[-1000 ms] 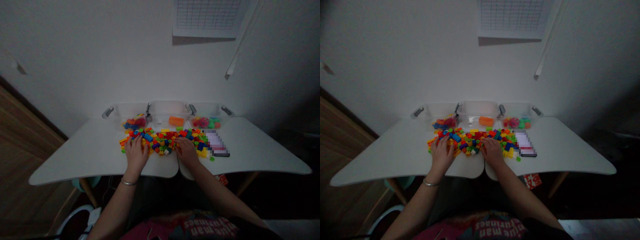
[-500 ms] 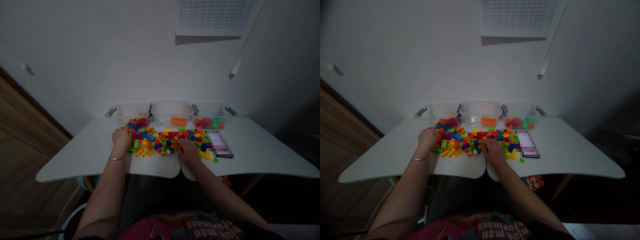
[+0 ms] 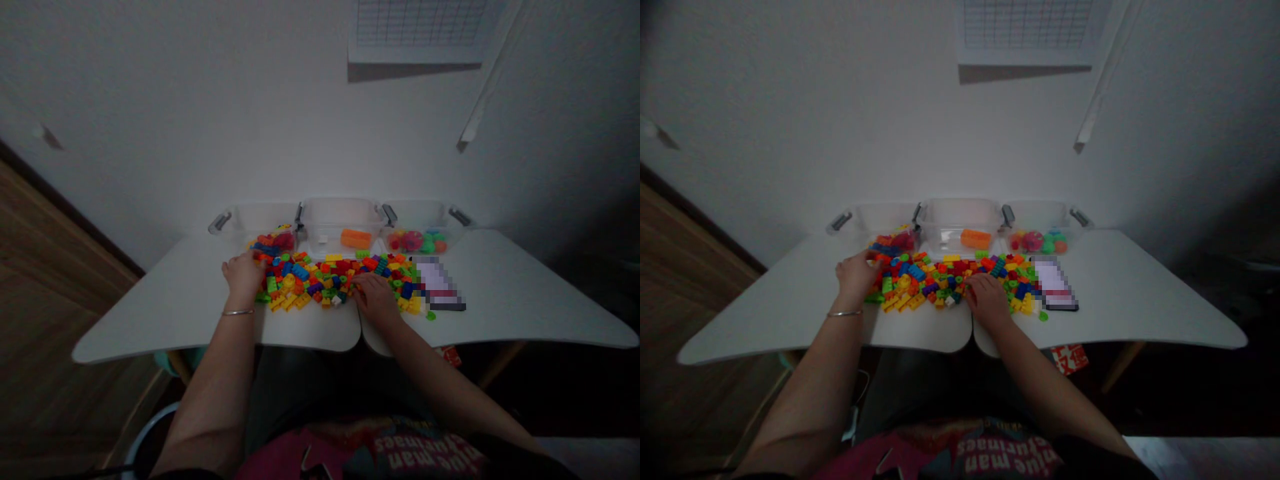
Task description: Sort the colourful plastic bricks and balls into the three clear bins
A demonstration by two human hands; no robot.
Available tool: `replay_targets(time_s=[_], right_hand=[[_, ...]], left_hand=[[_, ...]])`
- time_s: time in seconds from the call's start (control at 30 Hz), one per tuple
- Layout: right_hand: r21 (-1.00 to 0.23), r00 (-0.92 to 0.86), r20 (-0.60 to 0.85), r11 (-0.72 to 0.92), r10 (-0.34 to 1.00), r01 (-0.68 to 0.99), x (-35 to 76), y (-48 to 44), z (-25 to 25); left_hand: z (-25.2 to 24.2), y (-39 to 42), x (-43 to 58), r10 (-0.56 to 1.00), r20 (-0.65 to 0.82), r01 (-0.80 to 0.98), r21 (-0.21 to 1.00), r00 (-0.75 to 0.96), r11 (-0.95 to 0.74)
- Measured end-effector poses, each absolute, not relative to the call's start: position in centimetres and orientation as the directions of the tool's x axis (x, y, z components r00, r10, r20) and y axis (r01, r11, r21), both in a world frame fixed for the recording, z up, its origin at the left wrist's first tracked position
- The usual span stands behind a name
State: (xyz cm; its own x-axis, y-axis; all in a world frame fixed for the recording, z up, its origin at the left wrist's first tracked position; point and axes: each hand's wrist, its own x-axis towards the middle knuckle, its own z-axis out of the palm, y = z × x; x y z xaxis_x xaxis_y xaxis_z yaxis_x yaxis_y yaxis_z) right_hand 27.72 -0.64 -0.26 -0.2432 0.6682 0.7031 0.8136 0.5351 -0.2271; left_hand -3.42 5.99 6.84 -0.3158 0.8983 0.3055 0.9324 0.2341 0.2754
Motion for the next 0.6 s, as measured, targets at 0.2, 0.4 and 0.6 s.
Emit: replay_targets(time_s=[0.2, 0.4, 0.6], right_hand=[[-0.224, -0.238, 0.712, 0.535, 0.66, 0.814, 27.6, -0.6, -0.3], [-0.249, -0.221, 0.707, 0.529, 0.672, 0.811, 27.5, -0.7, -0.4], [-0.263, -0.227, 0.703, 0.543, 0.674, 0.798, 27.6, -0.7, -0.5]], left_hand=[[6.3, 4.9, -2.7, 0.91, 0.294, 0.672, 0.74, -0.293, -0.022], [6.0, 3.0, -1.2, 0.898, 0.353, 0.775, 0.632, -0.263, -0.021], [7.4, 2.7, -2.5, 0.831, 0.419, 0.929, 0.218, -0.365, 0.298]])
